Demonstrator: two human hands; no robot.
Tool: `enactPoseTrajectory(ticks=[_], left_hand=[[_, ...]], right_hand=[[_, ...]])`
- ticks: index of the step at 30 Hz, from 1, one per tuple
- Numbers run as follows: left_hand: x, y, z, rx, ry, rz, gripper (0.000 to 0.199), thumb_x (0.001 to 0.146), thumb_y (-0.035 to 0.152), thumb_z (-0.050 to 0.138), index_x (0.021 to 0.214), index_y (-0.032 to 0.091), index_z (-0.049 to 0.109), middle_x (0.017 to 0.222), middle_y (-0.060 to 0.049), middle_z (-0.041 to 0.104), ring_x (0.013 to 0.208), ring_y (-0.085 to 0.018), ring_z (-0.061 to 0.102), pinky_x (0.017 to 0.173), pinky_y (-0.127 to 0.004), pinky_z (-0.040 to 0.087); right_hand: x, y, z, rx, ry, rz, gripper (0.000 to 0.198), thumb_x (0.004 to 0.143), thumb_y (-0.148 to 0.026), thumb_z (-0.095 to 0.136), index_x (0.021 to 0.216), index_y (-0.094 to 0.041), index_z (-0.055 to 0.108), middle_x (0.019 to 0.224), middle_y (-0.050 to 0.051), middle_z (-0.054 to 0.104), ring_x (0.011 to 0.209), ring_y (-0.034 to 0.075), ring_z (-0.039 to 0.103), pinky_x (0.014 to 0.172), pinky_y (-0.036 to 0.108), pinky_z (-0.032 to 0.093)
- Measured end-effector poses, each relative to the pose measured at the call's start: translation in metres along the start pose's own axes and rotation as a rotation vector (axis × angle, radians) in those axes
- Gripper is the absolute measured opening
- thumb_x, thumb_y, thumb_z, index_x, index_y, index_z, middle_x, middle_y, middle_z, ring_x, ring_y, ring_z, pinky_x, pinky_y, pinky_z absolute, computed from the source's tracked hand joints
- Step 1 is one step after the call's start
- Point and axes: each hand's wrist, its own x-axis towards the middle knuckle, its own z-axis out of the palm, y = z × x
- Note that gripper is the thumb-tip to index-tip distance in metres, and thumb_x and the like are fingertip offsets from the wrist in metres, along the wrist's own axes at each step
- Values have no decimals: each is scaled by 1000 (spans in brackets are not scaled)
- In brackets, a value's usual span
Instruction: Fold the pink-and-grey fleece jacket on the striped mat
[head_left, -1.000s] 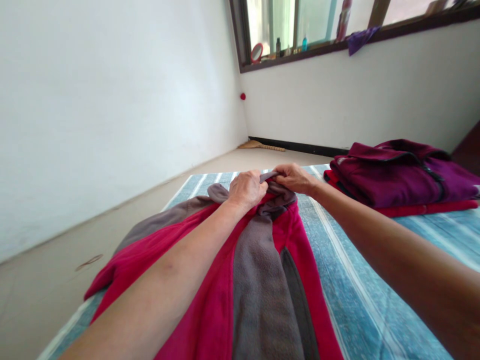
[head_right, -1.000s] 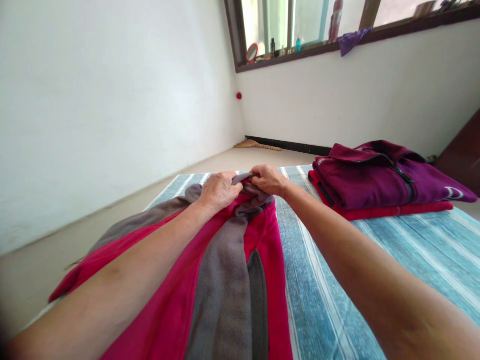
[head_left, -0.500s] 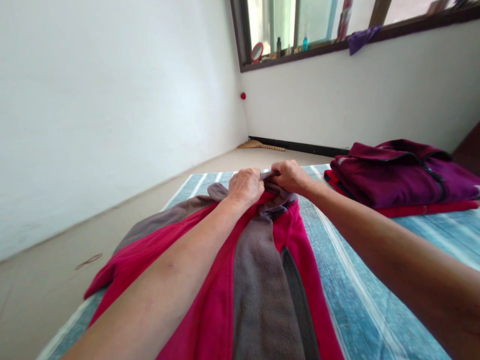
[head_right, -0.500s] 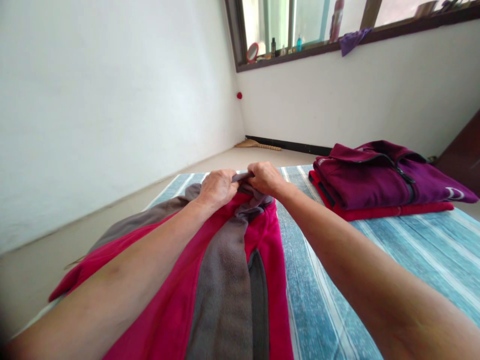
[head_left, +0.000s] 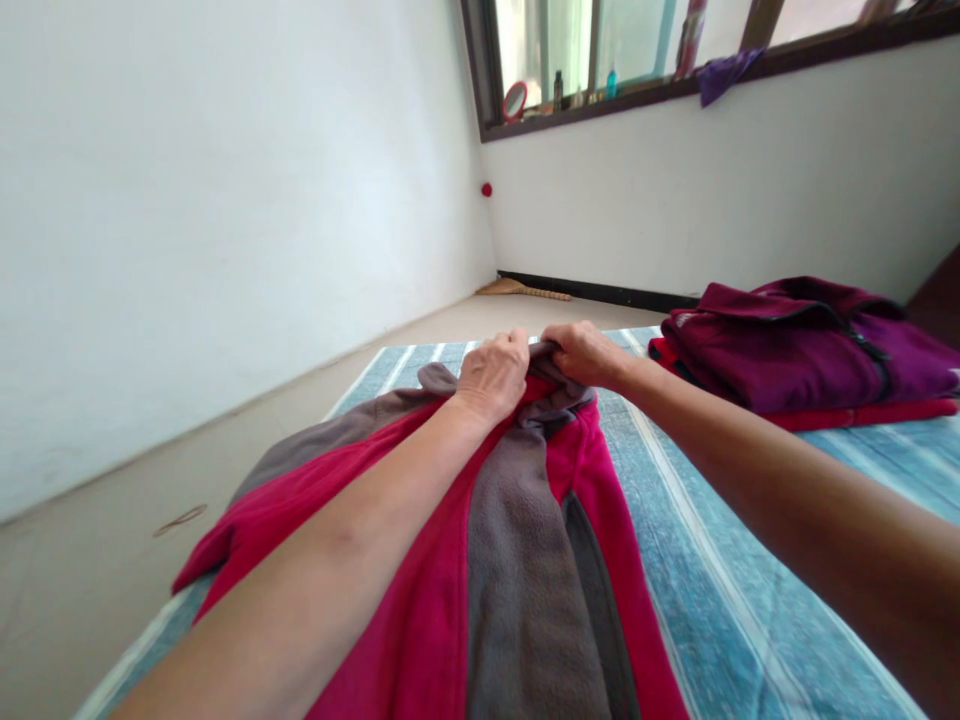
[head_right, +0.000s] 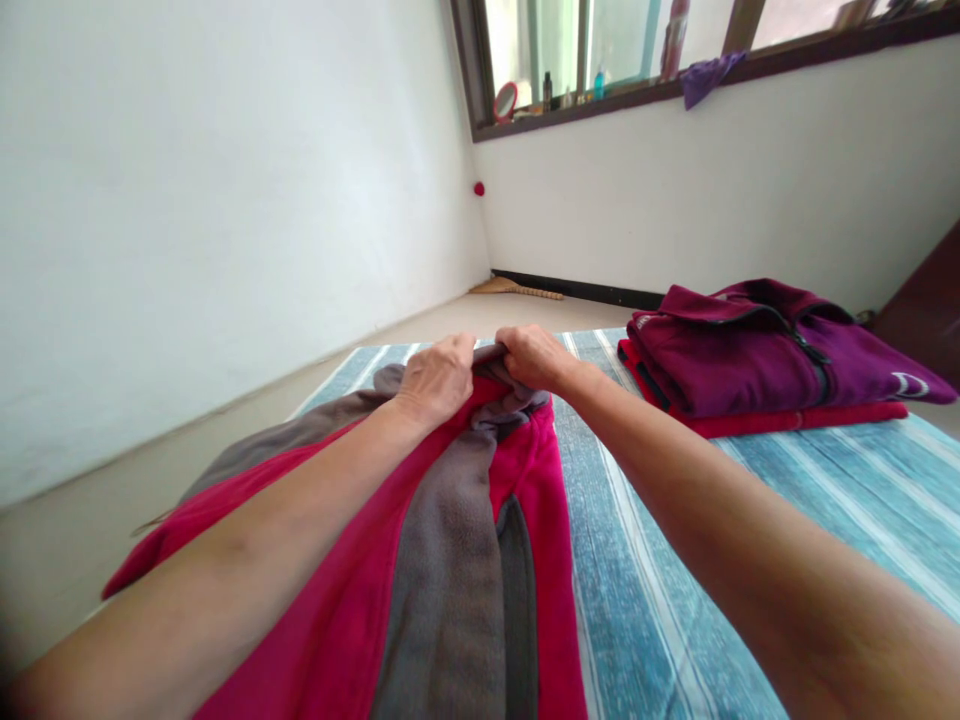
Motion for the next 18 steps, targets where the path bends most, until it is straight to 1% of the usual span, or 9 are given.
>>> enactPoseTrajectory(ticks=[3, 5, 7, 8, 10, 11, 13, 15, 18], left_hand=[[-5, 4, 6, -8, -4, -25, 33, 84, 3, 33, 112, 12, 49, 103, -16, 61, 94, -27, 63, 74, -33, 46], [-7, 1, 8, -70, -21, 4, 33, 82, 3, 36, 112, 13, 49, 104, -15, 60, 92, -26, 63, 74, -32, 46], [-4, -5, 7, -185, -49, 23, 31, 79, 5, 45, 108, 14, 51, 98, -11, 62, 89, -24, 63, 73, -30, 45], [-2, -8, 5, -284, -82, 10, 27, 77, 7, 51, 103, 15, 53, 91, -8, 63, 85, -23, 62, 71, -29, 44], [5, -14, 1, -530, -171, -47, 12, 77, 19, 59, 88, 16, 56, 74, -2, 61, 74, -19, 59, 63, -26, 43], [9, -17, -1, -669, -228, -94, 12, 79, 28, 59, 81, 16, 57, 67, 0, 59, 67, -17, 57, 58, -26, 42], [17, -20, -3, -852, -323, -176, 28, 84, 42, 53, 72, 16, 56, 57, 1, 55, 56, -15, 52, 51, -26, 39], [23, -22, -3, -962, -415, -254, 31, 82, 44, 56, 70, 15, 57, 53, 0, 56, 52, -16, 52, 49, -27, 39], [28, -22, 0, -1139, -539, -336, 25, 71, 35, 70, 68, 13, 59, 55, -3, 62, 55, -18, 56, 52, -29, 42]], right_hand=[[0, 0, 0, -21, -4, 17, 21, 75, -11, 46, 85, -16, 65, 75, 7, 65, 65, 16, 53, 55, 25, 29], [-1, 1, 0, -30, -7, 17, 22, 75, -11, 46, 86, -16, 65, 74, 7, 65, 65, 17, 53, 55, 25, 29], [-3, 1, 0, -39, -6, 17, 23, 76, -11, 45, 88, -17, 64, 75, 7, 65, 65, 17, 53, 55, 25, 29], [-4, 1, 1, -44, -4, 19, 24, 76, -11, 45, 89, -17, 64, 75, 7, 64, 65, 17, 53, 55, 25, 28], [-6, 0, 1, -53, 3, 23, 25, 78, -12, 44, 91, -17, 64, 75, 7, 65, 65, 18, 53, 55, 26, 28], [-7, -1, 1, -57, 8, 24, 25, 78, -12, 44, 92, -17, 64, 76, 7, 65, 65, 18, 54, 55, 26, 28], [-9, -2, 2, -60, 18, 20, 27, 79, -13, 43, 95, -17, 64, 77, 8, 65, 66, 19, 55, 55, 26, 28], [-10, -4, 2, -58, 28, 14, 29, 79, -12, 43, 98, -17, 63, 77, 8, 65, 67, 19, 55, 56, 26, 29], [-11, -5, 3, -48, 37, 6, 31, 77, -12, 43, 100, -17, 63, 76, 7, 65, 67, 19, 56, 56, 26, 30]])
